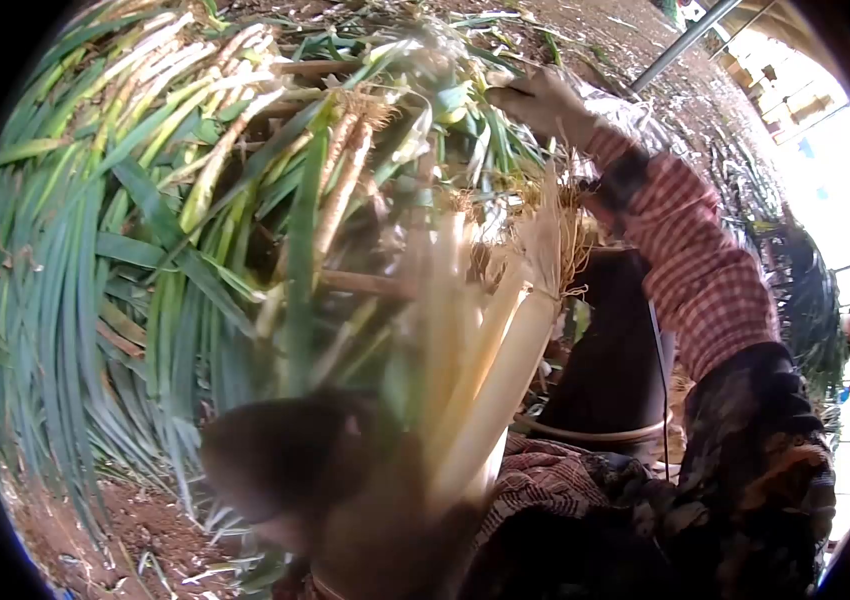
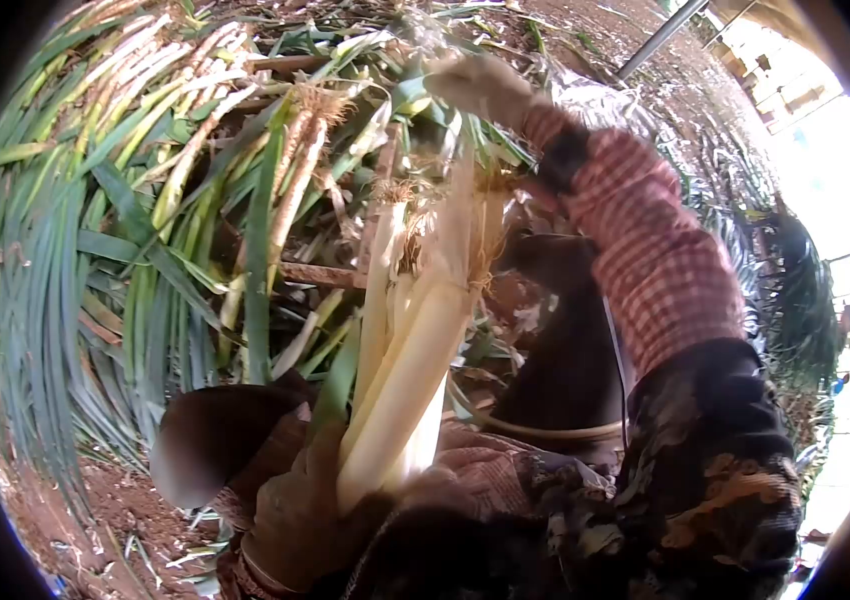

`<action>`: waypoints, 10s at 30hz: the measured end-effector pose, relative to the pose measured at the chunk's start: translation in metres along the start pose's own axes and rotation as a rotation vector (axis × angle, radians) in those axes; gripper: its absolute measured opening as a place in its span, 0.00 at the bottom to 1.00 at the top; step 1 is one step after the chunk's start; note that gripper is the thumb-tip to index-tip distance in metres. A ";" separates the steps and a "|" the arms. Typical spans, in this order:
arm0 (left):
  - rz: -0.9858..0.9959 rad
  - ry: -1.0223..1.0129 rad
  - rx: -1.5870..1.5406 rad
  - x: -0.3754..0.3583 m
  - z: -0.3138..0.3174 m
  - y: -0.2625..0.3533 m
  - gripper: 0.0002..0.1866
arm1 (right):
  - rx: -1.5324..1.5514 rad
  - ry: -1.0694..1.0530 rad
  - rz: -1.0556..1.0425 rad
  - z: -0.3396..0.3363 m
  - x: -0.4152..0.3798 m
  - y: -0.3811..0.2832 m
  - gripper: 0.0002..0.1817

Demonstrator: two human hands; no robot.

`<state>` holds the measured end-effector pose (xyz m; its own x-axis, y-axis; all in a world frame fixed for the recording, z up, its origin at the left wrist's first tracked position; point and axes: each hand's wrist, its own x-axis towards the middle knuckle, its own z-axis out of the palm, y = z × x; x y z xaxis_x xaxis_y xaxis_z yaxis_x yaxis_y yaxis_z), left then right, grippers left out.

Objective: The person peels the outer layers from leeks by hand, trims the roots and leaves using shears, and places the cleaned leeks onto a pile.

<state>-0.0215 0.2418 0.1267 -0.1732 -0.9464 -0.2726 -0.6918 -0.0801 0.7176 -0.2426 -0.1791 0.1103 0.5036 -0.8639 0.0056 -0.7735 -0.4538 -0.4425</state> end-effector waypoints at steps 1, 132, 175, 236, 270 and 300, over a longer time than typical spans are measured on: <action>0.010 -0.011 0.032 0.004 0.001 0.000 0.43 | -0.079 -0.075 -0.291 -0.006 0.006 0.005 0.17; -0.334 0.708 0.064 0.090 0.066 -0.043 0.19 | 1.063 -1.475 -0.493 0.042 -0.289 -0.110 0.47; -0.316 0.082 0.996 0.260 0.006 0.003 0.10 | 2.466 -0.712 0.236 0.152 -0.242 0.116 0.29; 0.489 -0.029 0.821 0.268 -0.007 0.024 0.07 | 0.934 -0.464 -0.155 0.072 -0.233 0.036 0.36; -0.367 0.795 -0.719 0.112 -0.087 -0.057 0.27 | 1.143 -0.188 -0.318 0.054 -0.230 0.039 0.32; -0.175 -0.100 -1.247 0.158 0.129 0.045 0.40 | 1.347 -0.300 -0.313 0.099 -0.249 -0.049 0.53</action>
<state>-0.1704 0.1285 0.0332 -0.2359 -0.8700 -0.4330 0.4092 -0.4930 0.7678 -0.2921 0.0799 0.0421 0.7769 -0.6117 0.1488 0.2518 0.0853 -0.9640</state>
